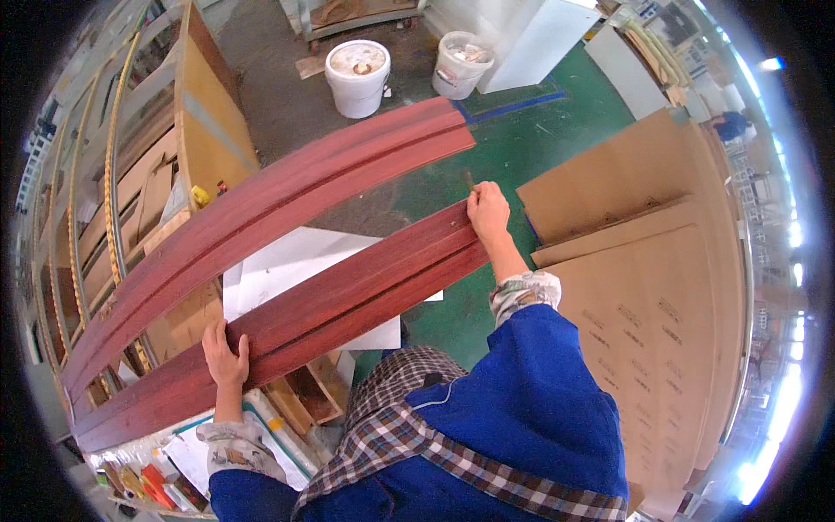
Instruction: The person wipes and sands reddish-brown wooden planks on a workbench, then uses a small brush to apply a substance to the edges. They handle a document and a small wooden block while working on the planks.
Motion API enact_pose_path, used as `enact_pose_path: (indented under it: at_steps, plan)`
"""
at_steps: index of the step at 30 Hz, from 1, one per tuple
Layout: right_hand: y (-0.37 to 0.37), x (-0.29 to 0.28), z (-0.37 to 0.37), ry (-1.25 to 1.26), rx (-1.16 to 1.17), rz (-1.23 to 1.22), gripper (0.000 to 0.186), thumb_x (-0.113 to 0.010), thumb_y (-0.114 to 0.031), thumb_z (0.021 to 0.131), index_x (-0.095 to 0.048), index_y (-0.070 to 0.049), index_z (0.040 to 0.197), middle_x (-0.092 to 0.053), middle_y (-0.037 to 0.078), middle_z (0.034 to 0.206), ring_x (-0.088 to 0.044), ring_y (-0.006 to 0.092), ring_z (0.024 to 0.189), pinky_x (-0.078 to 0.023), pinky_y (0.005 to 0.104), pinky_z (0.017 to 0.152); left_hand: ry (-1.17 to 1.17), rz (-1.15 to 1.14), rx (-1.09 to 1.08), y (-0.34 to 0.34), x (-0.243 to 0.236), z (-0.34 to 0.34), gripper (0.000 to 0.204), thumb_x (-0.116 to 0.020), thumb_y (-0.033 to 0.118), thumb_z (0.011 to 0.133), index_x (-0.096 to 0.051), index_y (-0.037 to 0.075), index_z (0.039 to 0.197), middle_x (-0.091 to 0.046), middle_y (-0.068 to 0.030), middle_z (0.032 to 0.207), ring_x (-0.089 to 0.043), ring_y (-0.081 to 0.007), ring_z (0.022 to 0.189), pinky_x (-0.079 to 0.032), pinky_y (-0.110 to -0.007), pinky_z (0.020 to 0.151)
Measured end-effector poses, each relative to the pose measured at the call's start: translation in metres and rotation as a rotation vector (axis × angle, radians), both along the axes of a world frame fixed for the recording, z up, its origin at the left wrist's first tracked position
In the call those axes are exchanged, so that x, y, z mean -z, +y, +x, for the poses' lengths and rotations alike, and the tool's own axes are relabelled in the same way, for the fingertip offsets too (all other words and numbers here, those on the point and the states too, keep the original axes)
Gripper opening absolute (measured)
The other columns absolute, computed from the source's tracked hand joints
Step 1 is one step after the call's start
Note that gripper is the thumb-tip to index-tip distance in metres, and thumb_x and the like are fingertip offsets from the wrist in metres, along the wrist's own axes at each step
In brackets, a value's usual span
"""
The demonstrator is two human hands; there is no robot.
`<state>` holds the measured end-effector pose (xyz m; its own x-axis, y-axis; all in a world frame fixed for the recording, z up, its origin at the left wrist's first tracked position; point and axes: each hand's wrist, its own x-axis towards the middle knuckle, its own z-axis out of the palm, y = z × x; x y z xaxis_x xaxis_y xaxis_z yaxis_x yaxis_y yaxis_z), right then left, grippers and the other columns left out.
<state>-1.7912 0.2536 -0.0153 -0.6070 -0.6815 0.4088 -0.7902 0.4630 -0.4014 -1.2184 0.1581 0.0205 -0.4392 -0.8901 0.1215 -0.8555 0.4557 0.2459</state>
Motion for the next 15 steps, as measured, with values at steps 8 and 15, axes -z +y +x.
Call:
enact_pose_path:
  at_steps: [8,15]
  plan:
    - [-0.035,-0.020,0.111,-0.170,-0.343,0.124,0.014,-0.057,-0.019,0.079,-0.062,-0.007,0.080,-0.060,0.017,0.086,-0.064,0.0361,0.075,-0.054,0.0454,0.066,-0.017,-0.017,-0.038,0.005,0.002,0.002,0.046,-0.059,0.026,0.084,-0.049,0.002,0.121,-0.049,-0.0192,0.120,-0.045,-0.0376,0.113,-0.035,-0.045,0.100]
    - [-0.005,-0.016,-0.021,-0.118,0.020,0.381,0.014,-0.056,-0.014,0.076,-0.064,-0.004,0.079,-0.063,0.020,0.090,-0.064,0.0381,0.080,-0.052,0.0475,0.072,-0.025,-0.026,-0.021,0.003,0.011,0.004,0.046,-0.058,0.026,0.085,-0.049,0.001,0.122,-0.048,-0.0198,0.121,-0.045,-0.0380,0.113,-0.034,-0.045,0.100]
